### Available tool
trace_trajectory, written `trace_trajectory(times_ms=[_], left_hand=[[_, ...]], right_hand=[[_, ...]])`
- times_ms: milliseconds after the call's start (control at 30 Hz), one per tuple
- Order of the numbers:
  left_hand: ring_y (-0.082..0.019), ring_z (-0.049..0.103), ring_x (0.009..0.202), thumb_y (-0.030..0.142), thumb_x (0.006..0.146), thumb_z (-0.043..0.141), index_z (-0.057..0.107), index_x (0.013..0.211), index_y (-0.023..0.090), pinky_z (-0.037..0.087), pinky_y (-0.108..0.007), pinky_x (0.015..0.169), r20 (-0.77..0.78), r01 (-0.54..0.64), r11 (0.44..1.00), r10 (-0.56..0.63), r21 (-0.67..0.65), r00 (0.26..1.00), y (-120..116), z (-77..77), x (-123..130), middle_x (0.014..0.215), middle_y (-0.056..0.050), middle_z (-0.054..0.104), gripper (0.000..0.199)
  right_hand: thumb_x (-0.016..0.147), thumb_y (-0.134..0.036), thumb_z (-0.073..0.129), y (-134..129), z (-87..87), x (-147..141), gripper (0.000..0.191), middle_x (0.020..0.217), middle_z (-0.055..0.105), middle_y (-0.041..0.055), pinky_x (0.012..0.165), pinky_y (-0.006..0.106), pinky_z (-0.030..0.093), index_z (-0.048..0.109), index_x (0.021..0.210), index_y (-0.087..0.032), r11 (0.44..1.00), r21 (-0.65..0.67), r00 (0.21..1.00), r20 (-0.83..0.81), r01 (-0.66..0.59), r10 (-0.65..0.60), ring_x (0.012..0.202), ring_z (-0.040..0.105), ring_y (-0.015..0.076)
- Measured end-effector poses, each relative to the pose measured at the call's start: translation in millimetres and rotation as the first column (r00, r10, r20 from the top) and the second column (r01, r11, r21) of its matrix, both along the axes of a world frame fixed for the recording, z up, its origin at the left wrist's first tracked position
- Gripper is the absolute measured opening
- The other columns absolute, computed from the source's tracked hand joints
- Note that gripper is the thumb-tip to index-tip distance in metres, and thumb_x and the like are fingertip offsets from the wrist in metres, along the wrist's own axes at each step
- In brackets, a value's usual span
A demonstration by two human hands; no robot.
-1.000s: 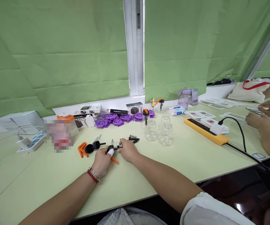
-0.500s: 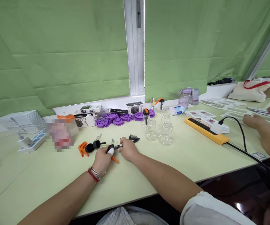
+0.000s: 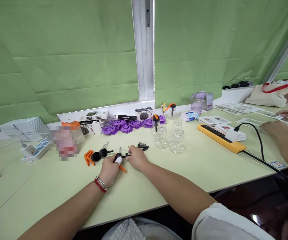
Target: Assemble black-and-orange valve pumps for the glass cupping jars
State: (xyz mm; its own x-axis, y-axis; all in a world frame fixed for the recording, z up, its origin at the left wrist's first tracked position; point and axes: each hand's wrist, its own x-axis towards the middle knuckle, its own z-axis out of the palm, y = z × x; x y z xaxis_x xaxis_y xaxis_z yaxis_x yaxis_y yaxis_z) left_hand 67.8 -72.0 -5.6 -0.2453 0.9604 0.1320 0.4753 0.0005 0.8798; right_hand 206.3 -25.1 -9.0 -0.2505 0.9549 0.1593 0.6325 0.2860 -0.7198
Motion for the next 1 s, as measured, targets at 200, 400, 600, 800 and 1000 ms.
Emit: trace_trajectory(times_ms=[200,400,600,800,1000], left_hand=[[-0.015,0.047,0.059,0.026,0.073,0.052,0.067,0.077,0.013,0.034,-0.026,0.055,-0.011,-0.019,1.0,0.019,-0.015,1.0,-0.4,0.8,0.8,0.063,-0.002,0.055,0.02],[-0.016,0.052,0.062,0.026,0.075,0.053,0.069,0.082,0.012,0.038,-0.027,0.057,-0.043,-0.015,1.0,0.015,0.011,0.999,1.4,-2.1,-1.3,0.067,-0.005,0.06,0.022],[-0.018,0.055,0.067,0.023,0.069,0.059,0.07,0.084,0.012,0.04,-0.027,0.062,0.015,-0.03,0.999,0.03,0.022,0.999,4.5,-6.4,-3.7,0.071,-0.006,0.064,0.022],[-0.019,0.055,0.069,0.022,0.072,0.055,0.069,0.084,0.011,0.04,-0.027,0.064,-0.039,-0.02,1.0,0.021,0.017,0.999,3.9,-4.6,-2.7,0.072,-0.006,0.063,0.021],[-0.018,0.054,0.066,0.023,0.072,0.056,0.069,0.081,0.012,0.039,-0.027,0.061,-0.023,-0.022,0.999,0.023,0.041,0.999,3.0,-4.5,-2.1,0.068,-0.005,0.062,0.02]], right_hand=[[0.069,-0.019,0.07,0.4,0.1,0.4,0.023,0.08,0.059,0.002,0.063,0.023,0.033,0.054,0.085,-0.018,1.0,-0.011,1.0,-0.001,-0.006,0.006,0.073,0.051,0.0143],[0.071,-0.021,0.068,0.3,0.7,0.4,0.018,0.08,0.06,0.0024,0.062,0.024,0.033,0.057,0.084,-0.017,0.999,-0.022,1.0,0.006,-0.029,0.029,0.073,0.052,0.0145],[0.068,-0.021,0.07,-0.4,1.1,0.4,0.024,0.083,0.061,0.0028,0.063,0.023,0.033,0.056,0.088,-0.017,1.0,0.011,1.0,0.015,0.005,-0.005,0.074,0.052,0.0143],[0.071,-0.021,0.068,-1.2,3.1,0.5,0.019,0.08,0.061,0.0028,0.063,0.024,0.033,0.058,0.086,-0.017,1.0,-0.006,0.999,0.03,-0.013,0.013,0.074,0.052,0.0146],[0.069,-0.02,0.07,-2.4,3.2,0.5,0.024,0.084,0.061,0.0033,0.064,0.023,0.034,0.056,0.089,-0.017,1.0,0.003,1.0,0.014,0.009,-0.009,0.076,0.052,0.0148]])
